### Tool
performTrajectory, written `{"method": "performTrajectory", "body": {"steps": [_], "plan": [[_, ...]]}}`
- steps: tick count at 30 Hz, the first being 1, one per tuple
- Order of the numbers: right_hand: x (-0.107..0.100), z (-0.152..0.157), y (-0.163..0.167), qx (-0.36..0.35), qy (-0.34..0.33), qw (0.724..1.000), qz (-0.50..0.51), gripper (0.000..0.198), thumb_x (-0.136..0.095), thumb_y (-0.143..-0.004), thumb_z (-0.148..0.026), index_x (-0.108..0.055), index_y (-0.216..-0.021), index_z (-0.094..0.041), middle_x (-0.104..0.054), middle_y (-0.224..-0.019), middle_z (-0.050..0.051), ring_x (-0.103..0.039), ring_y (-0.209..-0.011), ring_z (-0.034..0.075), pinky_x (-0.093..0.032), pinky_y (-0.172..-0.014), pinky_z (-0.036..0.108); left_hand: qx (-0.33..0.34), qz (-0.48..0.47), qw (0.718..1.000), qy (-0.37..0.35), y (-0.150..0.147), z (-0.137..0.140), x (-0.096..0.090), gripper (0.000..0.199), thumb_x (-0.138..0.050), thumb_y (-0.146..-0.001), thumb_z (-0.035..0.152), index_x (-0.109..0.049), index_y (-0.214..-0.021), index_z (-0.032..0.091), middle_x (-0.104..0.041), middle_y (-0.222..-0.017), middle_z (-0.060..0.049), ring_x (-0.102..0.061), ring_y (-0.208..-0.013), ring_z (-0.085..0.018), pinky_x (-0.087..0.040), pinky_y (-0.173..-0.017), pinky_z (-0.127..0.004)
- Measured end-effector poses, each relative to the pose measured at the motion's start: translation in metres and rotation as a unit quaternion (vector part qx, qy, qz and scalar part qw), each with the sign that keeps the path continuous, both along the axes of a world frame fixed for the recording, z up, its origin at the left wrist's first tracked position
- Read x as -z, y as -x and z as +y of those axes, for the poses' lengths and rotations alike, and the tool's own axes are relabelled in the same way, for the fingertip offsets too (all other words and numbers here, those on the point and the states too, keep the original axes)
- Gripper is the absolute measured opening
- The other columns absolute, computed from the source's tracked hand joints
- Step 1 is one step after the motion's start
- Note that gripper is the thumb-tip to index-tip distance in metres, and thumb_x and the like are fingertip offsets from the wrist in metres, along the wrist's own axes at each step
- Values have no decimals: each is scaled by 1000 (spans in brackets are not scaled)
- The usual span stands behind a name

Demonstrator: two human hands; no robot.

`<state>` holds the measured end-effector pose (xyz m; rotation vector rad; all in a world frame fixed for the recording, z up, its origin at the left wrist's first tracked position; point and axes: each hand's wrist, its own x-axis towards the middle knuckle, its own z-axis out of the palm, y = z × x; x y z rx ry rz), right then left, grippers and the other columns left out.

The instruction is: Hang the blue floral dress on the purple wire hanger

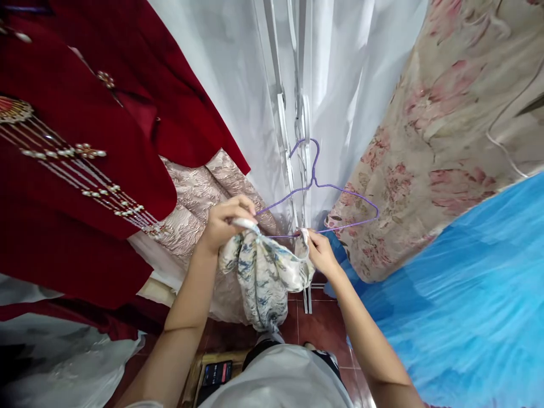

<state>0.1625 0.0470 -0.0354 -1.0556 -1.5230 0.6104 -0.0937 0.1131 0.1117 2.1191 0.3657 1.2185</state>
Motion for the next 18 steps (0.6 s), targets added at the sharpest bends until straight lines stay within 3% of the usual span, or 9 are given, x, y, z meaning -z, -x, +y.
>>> {"method": "performTrajectory", "body": {"steps": [3,6,8,12,14,18], "plan": [[-2,-3,-4,44,-16,999,9,44,-51,-99,-52,-65,-73,-19,-58,-73,2,-54,-71,19,-44,-67,30,64,-5,994,91,-2,37,-13,30,-86,-74,47,-78,-71,19,-68,-73,-4,-62,-66,-15,-48,-61,-28],[-7,-8,-10,71,1,997,19,43,-49,-100,-50,-59,-72,-19,-55,-73,2,-51,-70,18,-42,-67,29,69,-23,991,115,12,55,-15,29,-89,-70,45,-77,-69,19,-65,-67,-2,-58,-60,-12,-44,-56,-25],[-10,-11,-9,52,13,998,23,40,-49,-100,-49,-58,-75,-19,-56,-76,2,-52,-72,18,-42,-68,28,78,-3,992,99,18,56,-14,26,-88,-73,42,-78,-70,19,-65,-67,-2,-57,-60,-11,-44,-56,-24],[-12,-13,7,13,28,999,19,39,-47,-101,-45,-53,-73,-19,-49,-69,-1,-47,-65,15,-38,-63,27,82,157,984,26,-2,43,-19,22,-82,-80,40,-79,-75,20,-66,-78,-4,-61,-71,-14,-48,-64,-28],[-11,-14,15,11,31,999,13,37,-46,-101,-43,-52,-73,-19,-47,-68,-2,-45,-64,15,-36,-62,27,63,199,978,-19,-20,37,-30,21,-80,-82,40,-77,-76,20,-65,-85,-5,-62,-78,-15,-50,-70,-29],[-10,-20,21,43,18,999,1,32,-47,-100,-39,-52,-75,-19,-49,-71,-1,-44,-65,15,-37,-64,27,15,192,979,-69,-35,22,-58,22,-76,-86,40,-75,-78,19,-64,-89,-4,-61,-83,-16,-50,-78,-30]]}}
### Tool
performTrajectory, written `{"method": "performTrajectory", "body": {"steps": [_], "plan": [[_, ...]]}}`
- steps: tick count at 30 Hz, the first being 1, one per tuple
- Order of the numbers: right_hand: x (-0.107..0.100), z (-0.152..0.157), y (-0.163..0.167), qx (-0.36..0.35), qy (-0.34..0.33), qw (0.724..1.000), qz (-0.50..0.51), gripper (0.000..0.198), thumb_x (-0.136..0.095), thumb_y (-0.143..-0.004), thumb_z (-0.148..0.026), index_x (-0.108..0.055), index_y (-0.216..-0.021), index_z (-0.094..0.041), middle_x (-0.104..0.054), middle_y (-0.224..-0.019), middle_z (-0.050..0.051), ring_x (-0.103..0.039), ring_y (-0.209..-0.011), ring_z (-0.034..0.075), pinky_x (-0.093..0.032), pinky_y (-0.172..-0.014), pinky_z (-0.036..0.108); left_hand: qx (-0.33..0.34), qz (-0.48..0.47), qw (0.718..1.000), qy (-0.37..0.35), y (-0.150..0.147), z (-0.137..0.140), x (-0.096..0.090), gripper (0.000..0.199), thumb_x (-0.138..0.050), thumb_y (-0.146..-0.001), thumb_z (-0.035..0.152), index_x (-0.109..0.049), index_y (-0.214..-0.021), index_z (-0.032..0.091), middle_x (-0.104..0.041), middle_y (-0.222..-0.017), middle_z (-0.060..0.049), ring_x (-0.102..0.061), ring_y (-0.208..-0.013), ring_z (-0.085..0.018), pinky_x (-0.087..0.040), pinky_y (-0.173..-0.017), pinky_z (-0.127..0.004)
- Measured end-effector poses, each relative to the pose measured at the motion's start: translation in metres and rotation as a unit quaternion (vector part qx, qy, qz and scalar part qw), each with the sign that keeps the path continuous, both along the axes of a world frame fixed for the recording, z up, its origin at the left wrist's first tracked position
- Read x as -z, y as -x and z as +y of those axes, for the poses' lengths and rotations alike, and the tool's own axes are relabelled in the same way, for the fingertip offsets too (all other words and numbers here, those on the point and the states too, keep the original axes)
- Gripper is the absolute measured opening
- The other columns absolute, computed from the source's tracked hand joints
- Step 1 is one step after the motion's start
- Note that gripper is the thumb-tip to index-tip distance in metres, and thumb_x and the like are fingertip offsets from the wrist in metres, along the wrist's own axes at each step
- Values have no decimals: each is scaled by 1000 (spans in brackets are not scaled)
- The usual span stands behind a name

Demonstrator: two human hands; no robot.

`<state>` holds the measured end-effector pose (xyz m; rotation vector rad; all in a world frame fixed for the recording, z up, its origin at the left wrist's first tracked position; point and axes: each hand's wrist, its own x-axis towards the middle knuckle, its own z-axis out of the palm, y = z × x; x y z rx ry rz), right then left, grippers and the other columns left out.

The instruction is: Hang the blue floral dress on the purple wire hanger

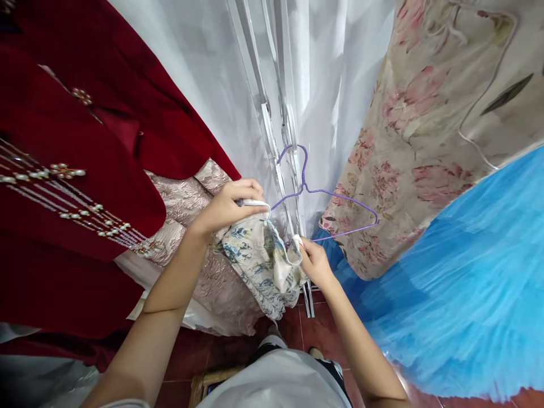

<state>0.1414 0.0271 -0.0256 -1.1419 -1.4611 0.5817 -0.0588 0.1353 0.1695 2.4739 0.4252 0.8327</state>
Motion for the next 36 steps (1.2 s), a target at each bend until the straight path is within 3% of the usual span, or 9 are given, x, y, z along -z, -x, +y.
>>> {"method": "performTrajectory", "body": {"steps": [6,10,13,19,23,28,32,36], "plan": [[2,-4,-3,34,-4,999,10,28,-46,-100,-37,-54,-80,-20,-50,-70,-1,-46,-67,16,-36,-64,28,-13,80,996,42,22,-32,-14,28,-71,-89,45,-77,-80,19,-67,-90,-6,-63,-84,-18,-51,-79,-30],[3,0,4,34,-12,999,14,29,-46,-99,-36,-48,-74,-21,-41,-65,-3,-39,-61,14,-31,-60,27,-60,136,988,48,16,-42,-14,30,-67,-91,45,-77,-81,18,-70,-91,-6,-65,-87,-19,-50,-81,-30],[4,1,4,33,-11,999,28,27,-51,-96,-37,-49,-74,-21,-42,-66,-4,-39,-62,14,-32,-60,27,-50,180,981,59,13,-56,-20,32,-64,-93,46,-77,-83,18,-71,-92,-5,-65,-87,-18,-49,-80,-27],[3,-4,-13,33,-8,999,41,34,-48,-97,-45,-52,-74,-21,-49,-68,-1,-44,-67,16,-37,-65,28,-120,213,969,47,38,-84,-21,44,-52,-99,47,-72,-73,18,-63,-64,1,-55,-61,-14,-40,-57,-25],[2,-8,-6,-12,6,998,56,37,-47,-98,-49,-57,-76,-20,-50,-68,-1,-45,-66,16,-38,-63,27,-148,139,979,-2,38,-68,-9,33,-59,-96,43,-78,-82,20,-71,-76,-1,-62,-71,-17,-45,-63,-26],[-2,-6,17,-45,20,996,80,33,-50,-94,-45,-56,-74,-20,-48,-65,-2,-42,-62,14,-36,-58,26,-60,92,992,-67,2,-26,4,13,-72,-89,34,-80,-90,24,-69,-85,-3,-64,-80,-17,-48,-75,-30],[-6,-4,27,-59,3,996,69,15,-55,-85,-30,-57,-74,-19,-53,-67,-2,-47,-66,16,-39,-62,26,-26,81,990,-116,-29,-6,2,11,-76,-86,32,-76,-84,22,-62,-90,-4,-61,-83,-17,-48,-76,-31],[-7,-6,21,-44,1,996,77,15,-53,-88,-29,-62,-82,-19,-59,-72,-1,-52,-68,16,-42,-64,26,-94,90,978,-161,-31,-16,3,19,-77,-83,30,-66,-94,20,-61,-103,-6,-60,-93,-21,-47,-82,-32]]}}
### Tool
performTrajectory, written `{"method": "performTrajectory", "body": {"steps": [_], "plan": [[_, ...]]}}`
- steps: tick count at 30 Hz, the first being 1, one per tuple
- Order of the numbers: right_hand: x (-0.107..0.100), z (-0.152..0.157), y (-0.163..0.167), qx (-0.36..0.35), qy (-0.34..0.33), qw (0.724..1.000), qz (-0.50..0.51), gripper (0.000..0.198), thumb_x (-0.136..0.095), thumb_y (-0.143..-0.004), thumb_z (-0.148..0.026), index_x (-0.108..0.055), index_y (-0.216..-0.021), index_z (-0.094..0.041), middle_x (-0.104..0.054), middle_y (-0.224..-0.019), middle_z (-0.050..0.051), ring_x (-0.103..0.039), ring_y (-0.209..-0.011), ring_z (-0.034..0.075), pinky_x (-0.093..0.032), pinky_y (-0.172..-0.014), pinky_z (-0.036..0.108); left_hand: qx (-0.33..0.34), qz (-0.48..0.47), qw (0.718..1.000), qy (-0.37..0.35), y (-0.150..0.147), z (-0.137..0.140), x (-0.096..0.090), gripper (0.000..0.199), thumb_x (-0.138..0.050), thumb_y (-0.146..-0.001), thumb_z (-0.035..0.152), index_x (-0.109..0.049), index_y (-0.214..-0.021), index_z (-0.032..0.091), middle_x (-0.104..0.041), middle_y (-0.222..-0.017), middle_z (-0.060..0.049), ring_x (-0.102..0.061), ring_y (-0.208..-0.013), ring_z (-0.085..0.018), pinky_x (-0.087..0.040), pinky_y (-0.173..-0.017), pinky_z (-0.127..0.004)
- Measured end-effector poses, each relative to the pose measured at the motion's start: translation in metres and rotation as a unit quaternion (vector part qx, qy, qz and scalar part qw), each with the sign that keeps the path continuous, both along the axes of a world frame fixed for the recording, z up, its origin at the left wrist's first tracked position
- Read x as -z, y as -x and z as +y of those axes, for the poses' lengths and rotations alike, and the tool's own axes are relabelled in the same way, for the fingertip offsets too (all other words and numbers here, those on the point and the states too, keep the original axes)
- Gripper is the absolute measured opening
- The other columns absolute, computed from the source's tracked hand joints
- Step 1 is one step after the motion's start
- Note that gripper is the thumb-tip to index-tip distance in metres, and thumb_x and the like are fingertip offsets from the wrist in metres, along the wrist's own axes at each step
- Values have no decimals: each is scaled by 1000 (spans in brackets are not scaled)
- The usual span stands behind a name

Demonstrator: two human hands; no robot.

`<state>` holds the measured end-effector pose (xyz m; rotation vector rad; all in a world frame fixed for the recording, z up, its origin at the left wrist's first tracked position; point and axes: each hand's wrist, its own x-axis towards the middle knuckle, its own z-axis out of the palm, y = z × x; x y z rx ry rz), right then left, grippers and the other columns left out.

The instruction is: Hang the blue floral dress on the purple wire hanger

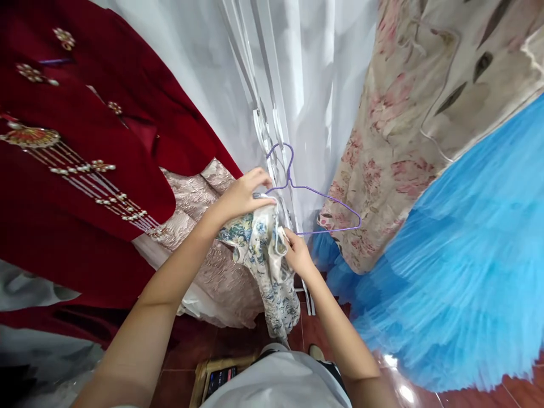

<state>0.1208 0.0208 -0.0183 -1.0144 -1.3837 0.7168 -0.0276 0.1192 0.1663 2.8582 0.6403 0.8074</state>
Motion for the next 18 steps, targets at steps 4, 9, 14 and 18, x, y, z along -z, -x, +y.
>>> {"method": "performTrajectory", "body": {"steps": [4,9,14,18], "plan": [[0,-10,-11,30,3,1000,6,29,-48,-98,-37,-70,-100,-19,-71,-92,5,-64,-85,21,-49,-80,31,-122,-9,992,41,24,-10,29,19,-66,-90,28,-59,-106,20,-64,-94,-3,-61,-83,-19,-45,-75,-29],[7,-26,-37,224,-65,971,60,31,-51,-97,-38,-75,-104,-19,-73,-95,8,-66,-85,23,-51,-80,35,-119,-43,989,82,43,1,61,22,-48,-98,30,-65,-92,18,-71,-91,-4,-64,-86,-20,-44,-79,-28],[5,-16,-103,530,-110,839,57,32,-59,-91,-45,-74,-92,-17,-66,-93,8,-62,-94,25,-49,-81,35,-99,-72,986,110,45,7,57,22,-53,-94,32,-69,-91,18,-73,-87,-2,-66,-84,-19,-45,-77,-27],[-14,7,-143,512,-132,849,2,37,-56,-92,-49,-73,-92,-16,-67,-98,10,-63,-97,25,-49,-82,36,-80,-58,988,122,41,9,58,25,-51,-95,33,-70,-92,18,-73,-85,-1,-65,-79,-19,-45,-73,-26]]}}
